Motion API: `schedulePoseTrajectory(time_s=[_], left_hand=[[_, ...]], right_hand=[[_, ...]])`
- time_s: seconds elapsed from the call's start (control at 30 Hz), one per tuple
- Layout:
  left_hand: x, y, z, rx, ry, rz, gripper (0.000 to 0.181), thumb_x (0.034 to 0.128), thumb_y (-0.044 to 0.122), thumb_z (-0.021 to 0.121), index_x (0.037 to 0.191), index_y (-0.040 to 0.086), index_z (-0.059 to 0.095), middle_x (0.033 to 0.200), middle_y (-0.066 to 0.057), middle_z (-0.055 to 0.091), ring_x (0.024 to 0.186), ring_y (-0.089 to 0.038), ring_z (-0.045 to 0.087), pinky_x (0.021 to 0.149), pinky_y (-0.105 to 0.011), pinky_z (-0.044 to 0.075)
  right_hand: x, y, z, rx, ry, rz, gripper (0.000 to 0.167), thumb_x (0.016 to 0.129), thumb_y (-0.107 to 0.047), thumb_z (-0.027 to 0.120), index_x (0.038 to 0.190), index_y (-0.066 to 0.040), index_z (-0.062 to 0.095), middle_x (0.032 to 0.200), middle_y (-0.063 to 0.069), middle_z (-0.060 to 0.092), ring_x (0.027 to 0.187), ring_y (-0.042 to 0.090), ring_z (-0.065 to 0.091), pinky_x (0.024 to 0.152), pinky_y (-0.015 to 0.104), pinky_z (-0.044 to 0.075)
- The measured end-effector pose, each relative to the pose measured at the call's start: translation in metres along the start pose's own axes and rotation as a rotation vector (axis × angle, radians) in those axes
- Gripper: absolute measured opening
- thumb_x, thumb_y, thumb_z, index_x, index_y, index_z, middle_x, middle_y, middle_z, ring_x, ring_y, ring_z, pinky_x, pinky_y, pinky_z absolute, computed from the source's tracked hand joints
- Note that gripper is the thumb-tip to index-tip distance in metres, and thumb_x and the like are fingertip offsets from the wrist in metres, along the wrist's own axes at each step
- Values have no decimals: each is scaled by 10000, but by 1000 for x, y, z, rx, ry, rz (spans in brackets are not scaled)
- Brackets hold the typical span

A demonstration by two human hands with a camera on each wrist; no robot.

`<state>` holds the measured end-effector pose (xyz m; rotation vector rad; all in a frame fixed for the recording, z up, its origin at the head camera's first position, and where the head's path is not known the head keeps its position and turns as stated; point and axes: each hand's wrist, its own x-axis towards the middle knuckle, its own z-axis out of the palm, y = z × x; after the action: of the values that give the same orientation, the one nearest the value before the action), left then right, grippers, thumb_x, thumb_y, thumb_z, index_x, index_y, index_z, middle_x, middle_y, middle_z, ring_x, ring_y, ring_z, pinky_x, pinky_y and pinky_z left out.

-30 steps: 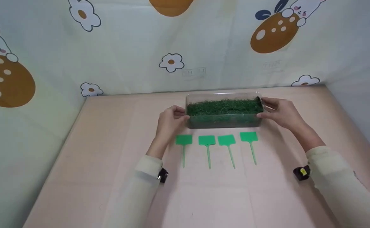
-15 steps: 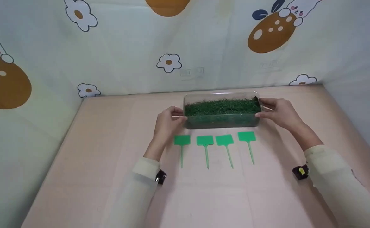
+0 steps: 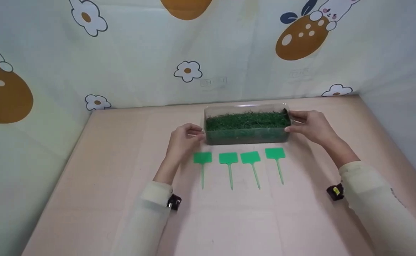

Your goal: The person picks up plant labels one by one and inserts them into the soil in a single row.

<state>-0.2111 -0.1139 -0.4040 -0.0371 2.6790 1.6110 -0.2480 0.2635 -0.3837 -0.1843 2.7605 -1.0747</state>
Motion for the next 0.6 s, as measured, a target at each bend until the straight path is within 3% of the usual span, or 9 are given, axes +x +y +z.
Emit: schedulePoseTrajectory(time_s=[0.6], left_hand=[[-7, 4, 4, 2, -94, -24, 222, 925, 150, 719, 1124, 53, 696, 1069, -110, 737, 1029, -254, 713, 944, -378, 555]], right_hand=[[2, -1, -1, 0, -11, -4, 673, 926, -208, 725, 1481, 22, 421, 1525, 230, 422, 1394, 354, 464, 1091, 476, 443]])
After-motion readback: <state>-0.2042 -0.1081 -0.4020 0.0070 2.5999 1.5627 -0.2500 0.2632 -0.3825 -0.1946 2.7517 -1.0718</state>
